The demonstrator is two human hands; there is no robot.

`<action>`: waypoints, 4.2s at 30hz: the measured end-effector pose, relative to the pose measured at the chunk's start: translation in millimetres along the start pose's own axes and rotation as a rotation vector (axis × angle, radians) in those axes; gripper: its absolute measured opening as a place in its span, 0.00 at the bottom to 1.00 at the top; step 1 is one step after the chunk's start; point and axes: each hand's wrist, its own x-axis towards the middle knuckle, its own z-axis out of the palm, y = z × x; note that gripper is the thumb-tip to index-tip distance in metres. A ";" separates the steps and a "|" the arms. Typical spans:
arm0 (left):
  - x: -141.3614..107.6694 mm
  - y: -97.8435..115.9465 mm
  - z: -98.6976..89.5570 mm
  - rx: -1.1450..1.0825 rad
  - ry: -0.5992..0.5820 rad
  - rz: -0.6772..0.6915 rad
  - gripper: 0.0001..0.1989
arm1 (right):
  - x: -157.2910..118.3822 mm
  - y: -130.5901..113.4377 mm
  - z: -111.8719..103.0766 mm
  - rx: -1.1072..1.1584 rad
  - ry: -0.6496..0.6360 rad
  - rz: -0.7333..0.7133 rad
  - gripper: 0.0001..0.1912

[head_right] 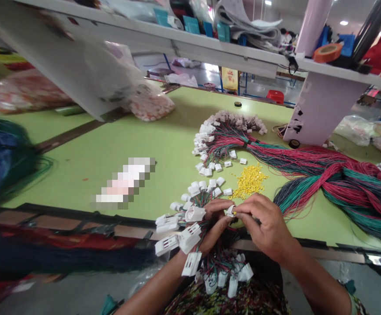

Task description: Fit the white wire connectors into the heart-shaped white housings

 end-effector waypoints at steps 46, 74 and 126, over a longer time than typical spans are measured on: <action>17.0 22.0 -1.8 -0.383 0.020 -0.578 0.15 | -63.3 -7.5 -1.8 -0.106 -0.644 0.033 0.08; 9.3 26.3 1.7 0.067 0.089 -0.269 0.09 | 6.3 12.8 -9.1 0.207 0.212 0.284 0.08; 4.2 15.4 -0.2 -0.042 0.012 -0.041 0.15 | 1.7 -7.8 -2.0 -0.060 0.009 -0.028 0.07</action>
